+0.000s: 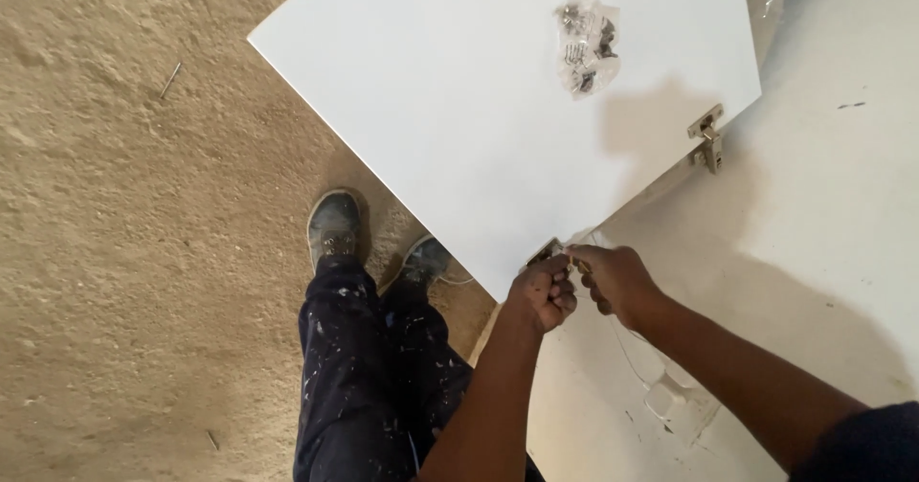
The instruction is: The person installs two metal hinges onto a white cabinet door using a screwdriver. They retrieve screws from a small plastic bag, position the hinges on the door edges, and tighten the screws to secure them in place.
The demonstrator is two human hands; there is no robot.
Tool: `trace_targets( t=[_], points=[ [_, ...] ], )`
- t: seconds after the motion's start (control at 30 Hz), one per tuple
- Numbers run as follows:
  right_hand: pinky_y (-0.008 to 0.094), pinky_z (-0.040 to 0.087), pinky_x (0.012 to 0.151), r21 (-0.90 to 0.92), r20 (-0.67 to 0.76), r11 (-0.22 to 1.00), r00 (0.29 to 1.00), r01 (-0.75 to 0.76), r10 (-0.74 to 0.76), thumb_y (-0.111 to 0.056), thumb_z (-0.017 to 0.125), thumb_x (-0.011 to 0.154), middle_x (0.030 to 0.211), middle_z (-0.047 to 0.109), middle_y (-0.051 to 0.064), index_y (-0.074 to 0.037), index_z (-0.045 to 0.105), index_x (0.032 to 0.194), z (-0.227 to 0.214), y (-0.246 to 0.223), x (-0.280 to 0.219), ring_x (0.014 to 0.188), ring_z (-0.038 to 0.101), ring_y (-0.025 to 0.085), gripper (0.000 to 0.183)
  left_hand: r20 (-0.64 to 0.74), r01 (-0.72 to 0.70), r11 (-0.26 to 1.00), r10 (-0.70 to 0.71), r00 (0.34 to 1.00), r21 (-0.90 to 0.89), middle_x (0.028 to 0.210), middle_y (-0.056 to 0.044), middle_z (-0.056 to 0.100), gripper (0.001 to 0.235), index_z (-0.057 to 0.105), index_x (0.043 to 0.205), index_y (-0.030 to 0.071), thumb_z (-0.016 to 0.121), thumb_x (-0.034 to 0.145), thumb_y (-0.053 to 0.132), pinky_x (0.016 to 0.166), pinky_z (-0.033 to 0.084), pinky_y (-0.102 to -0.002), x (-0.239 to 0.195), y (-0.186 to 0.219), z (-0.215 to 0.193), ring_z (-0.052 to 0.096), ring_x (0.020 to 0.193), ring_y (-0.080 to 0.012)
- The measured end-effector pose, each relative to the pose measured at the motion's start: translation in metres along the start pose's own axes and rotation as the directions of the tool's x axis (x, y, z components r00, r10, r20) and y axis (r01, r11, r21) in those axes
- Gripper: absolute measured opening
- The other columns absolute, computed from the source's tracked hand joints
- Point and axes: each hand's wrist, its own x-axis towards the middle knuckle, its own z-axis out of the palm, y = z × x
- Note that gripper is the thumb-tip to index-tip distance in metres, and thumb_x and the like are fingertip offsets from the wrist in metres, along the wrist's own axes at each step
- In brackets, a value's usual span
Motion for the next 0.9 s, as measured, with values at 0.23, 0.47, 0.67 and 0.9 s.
trace_targets(
  t=[0.23, 0.47, 0.67, 0.9],
  points=[
    [0.053, 0.061, 0.086, -0.943, 0.243, 0.153, 0.925, 0.296, -0.293, -0.053, 0.028, 0.109, 0.104, 0.064, 0.015, -0.006, 0.047, 0.13, 0.0, 0.0, -0.042, 0.1, 0.073, 0.033, 0.055, -0.051, -0.057, 0.998, 0.055, 0.997, -0.034, 0.057, 0.001, 0.039, 0.025, 0.053, 0.075, 0.006, 0.072, 0.089, 0.012, 0.041, 0.031, -0.019, -0.023, 0.0, 0.011, 0.044, 0.044, -0.0089],
    [0.04, 0.046, 0.063, -0.487, -0.039, 0.866, 0.987, 0.115, -0.153, -0.042, 0.047, 0.101, 0.08, 0.06, 0.014, -0.002, 0.056, 0.115, -0.005, 0.004, 0.015, 0.072, 0.06, 0.028, 0.043, 0.016, 0.031, 0.999, -0.031, 0.999, 0.024, 0.058, 0.006, 0.037, 0.03, 0.051, 0.07, 0.012, 0.073, 0.091, 0.014, 0.039, 0.029, -0.016, -0.023, 0.009, 0.006, 0.039, 0.042, -0.005],
    [0.041, 0.046, 0.061, -0.471, -0.016, 0.87, 0.984, 0.147, -0.175, -0.042, 0.054, 0.096, 0.082, 0.059, 0.013, -0.003, 0.057, 0.114, -0.016, -0.013, -0.023, 0.068, 0.057, 0.025, 0.043, 0.047, -0.019, 1.0, 0.019, 0.999, 0.015, 0.059, 0.007, 0.035, 0.018, 0.061, 0.086, 0.005, 0.076, 0.09, 0.014, 0.037, 0.029, -0.015, -0.03, 0.004, 0.012, 0.037, 0.042, -0.0044],
    [0.031, 0.063, 0.059, -0.879, 0.452, -0.408, 0.706, 0.248, -0.545, -0.021, 0.044, 0.105, 0.091, 0.059, 0.005, -0.013, 0.051, 0.11, -0.033, 0.028, 0.001, 0.081, 0.071, 0.017, 0.012, 0.047, 0.031, 0.999, -0.032, 0.998, 0.028, 0.059, 0.008, 0.037, 0.017, 0.06, 0.083, 0.011, 0.076, 0.091, 0.012, 0.037, 0.028, -0.015, -0.034, 0.008, 0.012, 0.036, 0.042, -0.0033]
  ],
)
